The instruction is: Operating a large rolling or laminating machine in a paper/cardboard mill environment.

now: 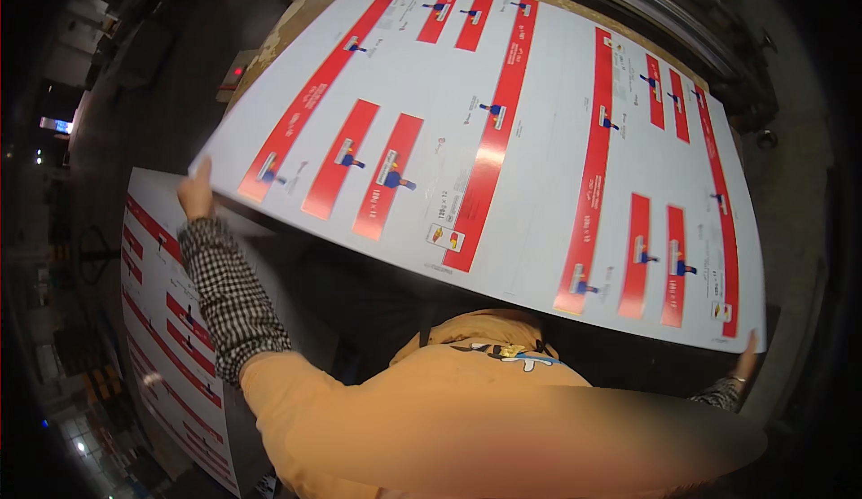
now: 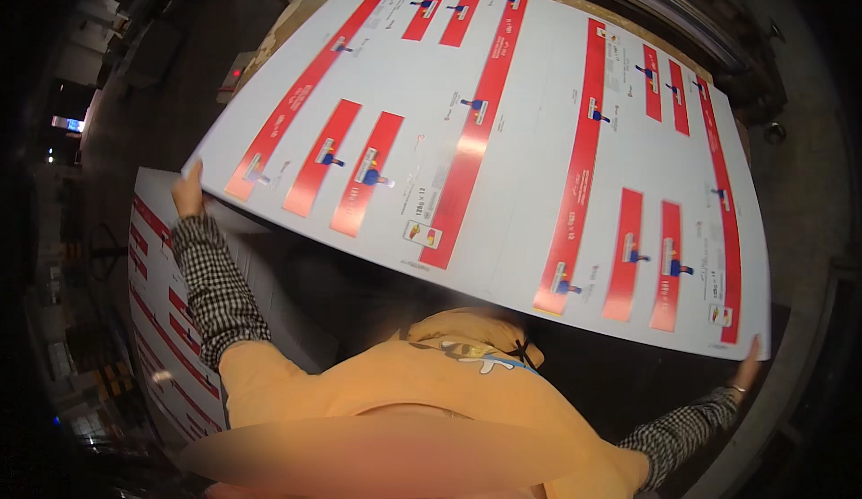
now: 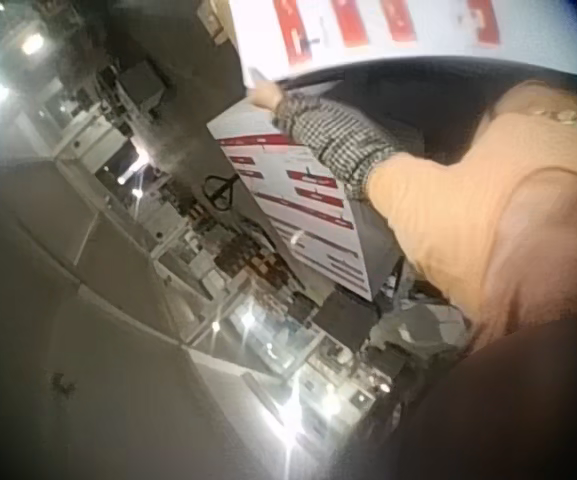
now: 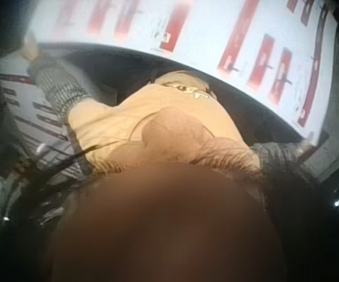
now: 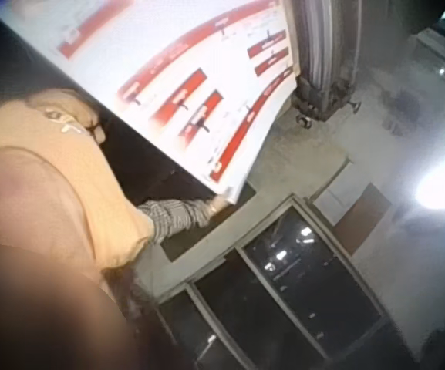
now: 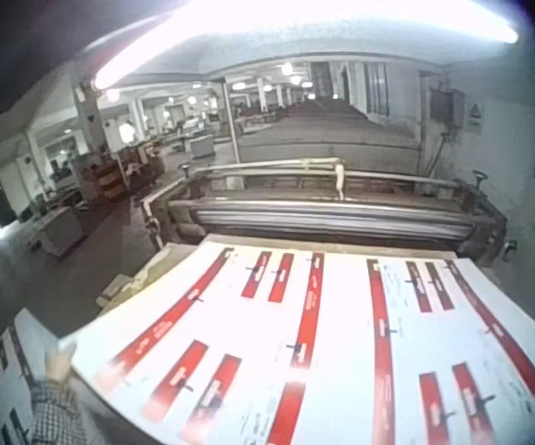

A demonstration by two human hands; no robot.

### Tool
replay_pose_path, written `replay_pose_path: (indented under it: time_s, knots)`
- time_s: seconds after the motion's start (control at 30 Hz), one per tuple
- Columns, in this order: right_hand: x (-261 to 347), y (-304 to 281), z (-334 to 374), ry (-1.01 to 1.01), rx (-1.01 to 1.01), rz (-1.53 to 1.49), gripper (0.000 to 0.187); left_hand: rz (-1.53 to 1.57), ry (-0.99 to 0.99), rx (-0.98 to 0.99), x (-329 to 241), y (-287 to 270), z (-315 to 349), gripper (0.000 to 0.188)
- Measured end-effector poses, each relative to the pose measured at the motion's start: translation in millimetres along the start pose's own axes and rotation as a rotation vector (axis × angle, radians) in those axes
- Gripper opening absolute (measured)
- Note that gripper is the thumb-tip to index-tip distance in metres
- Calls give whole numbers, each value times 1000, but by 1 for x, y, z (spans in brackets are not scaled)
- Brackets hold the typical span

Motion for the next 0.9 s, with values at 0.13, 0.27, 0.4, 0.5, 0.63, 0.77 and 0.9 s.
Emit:
replay_pose_path:
  time_s: [0.13, 0.27, 0.4, 0.5, 0.63, 0.77, 0.9]
  knots:
    - [-22, 16, -34, 202, -24, 211, 67, 99, -89, -254, 67, 17, -38, 38]
    - [-40, 38, 27, 67, -319, -720, 64, 495, -142, -179, 53, 11, -21, 40]
    - [-70, 116, 16, 595, -293, -545, 73, 209, -287, -349, 122, 18, -41, 43]
    - [-86, 170, -33, 511, -409, -598, 67, -148, -177, -162, 192, -68, -91, 48]
    - [-90, 157, -11, 644, -898, -530, 62, 302, -265, -315, 170, 34, -74, 48]
    - [-72, 173, 9, 638, -783, -560, 63, 172, -244, -303, 161, 27, -86, 44]
    - [-28, 174, 11, 642, -739, -556, 64, -128, -255, -242, 145, 49, -88, 43]
Point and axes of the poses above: each hand's wrist, its own z-axis away from the middle knuckle, its own y-axis out of the palm, x = y × z, the point moved 1 cm from there along -z, towards the middle knuckle, and after that the axes turned 4 degrees about x, right-handed, at the moved point
